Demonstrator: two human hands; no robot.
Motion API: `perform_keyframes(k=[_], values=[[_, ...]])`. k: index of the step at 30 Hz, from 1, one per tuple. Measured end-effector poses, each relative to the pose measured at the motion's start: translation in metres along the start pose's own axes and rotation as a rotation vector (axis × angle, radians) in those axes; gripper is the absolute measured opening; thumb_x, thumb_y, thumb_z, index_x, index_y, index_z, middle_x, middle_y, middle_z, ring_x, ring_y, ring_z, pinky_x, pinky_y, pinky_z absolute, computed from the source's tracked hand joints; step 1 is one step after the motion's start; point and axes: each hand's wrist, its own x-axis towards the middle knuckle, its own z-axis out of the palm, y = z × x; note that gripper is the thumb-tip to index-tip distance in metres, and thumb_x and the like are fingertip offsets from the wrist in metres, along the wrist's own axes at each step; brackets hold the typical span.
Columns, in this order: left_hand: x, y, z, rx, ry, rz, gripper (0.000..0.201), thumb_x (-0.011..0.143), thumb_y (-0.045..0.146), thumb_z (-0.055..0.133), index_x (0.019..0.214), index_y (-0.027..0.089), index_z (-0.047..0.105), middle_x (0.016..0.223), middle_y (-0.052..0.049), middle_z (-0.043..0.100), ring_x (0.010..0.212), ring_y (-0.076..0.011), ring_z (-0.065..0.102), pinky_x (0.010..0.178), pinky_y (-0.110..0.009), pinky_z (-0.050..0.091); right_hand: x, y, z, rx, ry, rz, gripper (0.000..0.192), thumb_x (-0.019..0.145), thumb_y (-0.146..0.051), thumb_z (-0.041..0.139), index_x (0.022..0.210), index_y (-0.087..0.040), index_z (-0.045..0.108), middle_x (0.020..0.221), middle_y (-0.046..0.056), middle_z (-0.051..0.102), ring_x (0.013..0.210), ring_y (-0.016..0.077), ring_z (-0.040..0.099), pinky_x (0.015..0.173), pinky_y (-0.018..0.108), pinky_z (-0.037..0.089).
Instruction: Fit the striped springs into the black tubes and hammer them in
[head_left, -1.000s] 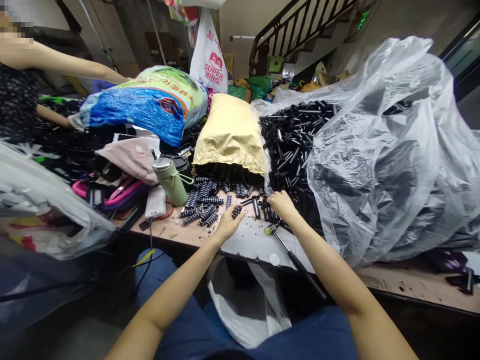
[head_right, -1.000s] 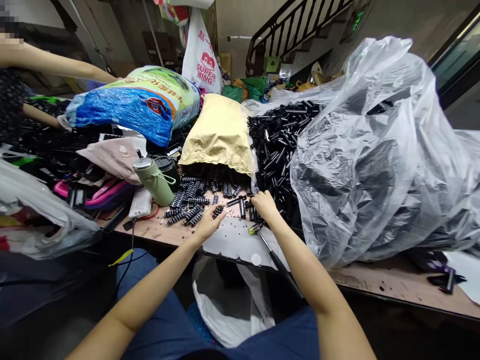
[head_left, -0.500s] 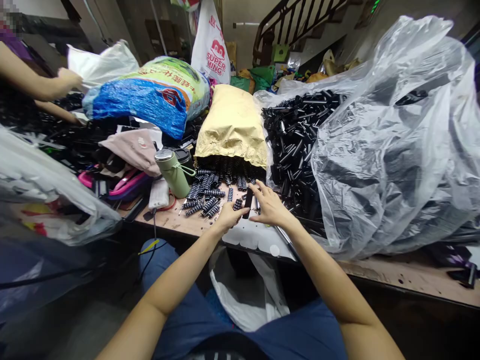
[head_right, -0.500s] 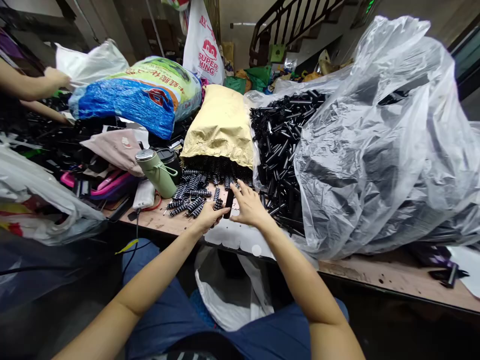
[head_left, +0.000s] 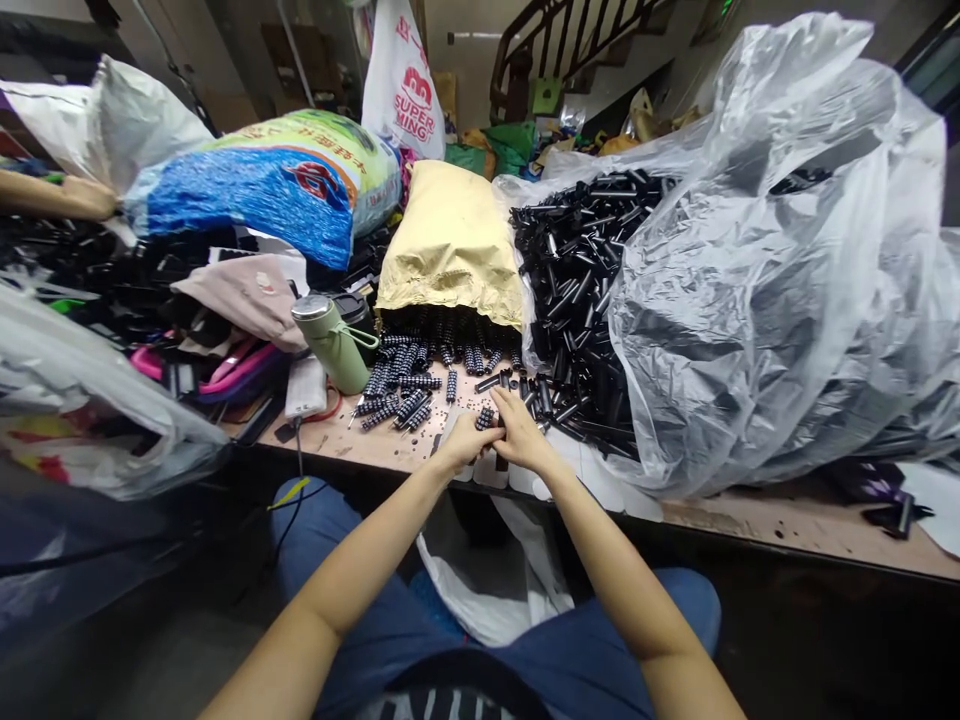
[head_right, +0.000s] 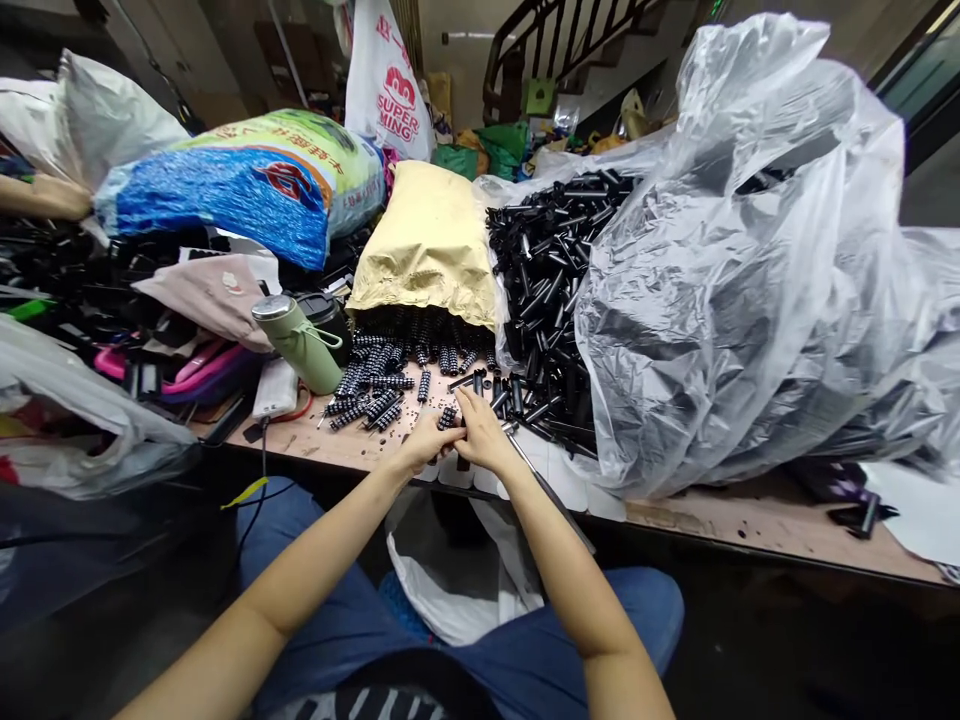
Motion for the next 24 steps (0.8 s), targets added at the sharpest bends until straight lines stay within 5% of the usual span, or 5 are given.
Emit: perform_keyframes(k=[4,7,12,16,24], values=[[-0.003,0.0,-0.008,-0.025,-0.002,-0.007,0.033,0.066,0.034,0.078,0.078,0.016,0.053,0.042,0.008,0.046,0.032,-0.0052,0.038,0.032,-0.015,0.026,-0.008,-0.005,-0.02,0.058,-0.199,-0.079,0.097,0.072,-0.05,0.071,0.15,-0.022,0.019,0.152,0.016,0.029,0.141,0.0317,0.027,0.113,0.051,0.028],[-0.005,0.001,-0.011,-0.036,0.013,-0.013,0.036,0.064,0.035,0.079,0.077,0.016,0.052,0.044,0.009,0.043,0.032,-0.004,0.037,0.031,-0.015,0.026,-0.013,-0.016,-0.019,0.002,-0.152,-0.056,0.115,0.056,-0.056,0.081,0.148,-0.016,0.024,0.146,0.021,0.036,0.136,0.0352,0.034,0.111,0.051,0.032],[-0.013,0.008,-0.014,-0.21,-0.018,0.065,0.045,0.075,0.051,0.068,0.1,0.015,0.056,0.067,0.003,0.056,0.038,-0.0032,0.042,0.031,-0.015,0.028,-0.058,-0.013,-0.011,-0.002,-0.076,0.183,0.1,0.061,-0.051,0.077,0.142,-0.014,0.033,0.135,0.021,0.047,0.127,0.0342,0.045,0.107,0.051,0.037],[-0.023,0.019,-0.016,-0.272,-0.051,0.026,0.059,0.078,0.056,0.062,0.12,0.016,0.054,0.057,0.007,0.047,0.033,-0.0033,0.036,0.029,-0.014,0.021,-0.099,0.01,-0.025,-0.019,-0.077,0.311,0.096,0.062,-0.049,0.077,0.141,-0.017,0.034,0.137,0.02,0.046,0.129,0.0359,0.044,0.106,0.054,0.037],[-0.032,0.019,0.009,-0.32,-0.058,-0.021,0.056,0.084,0.054,0.054,0.124,0.015,0.057,0.045,0.008,0.045,0.029,-0.0051,0.034,0.031,-0.015,0.024,-0.054,-0.046,-0.034,0.136,0.107,-0.063,0.112,0.063,-0.044,0.078,0.15,-0.021,0.011,0.149,0.016,0.03,0.14,0.0331,0.029,0.116,0.051,0.026]])
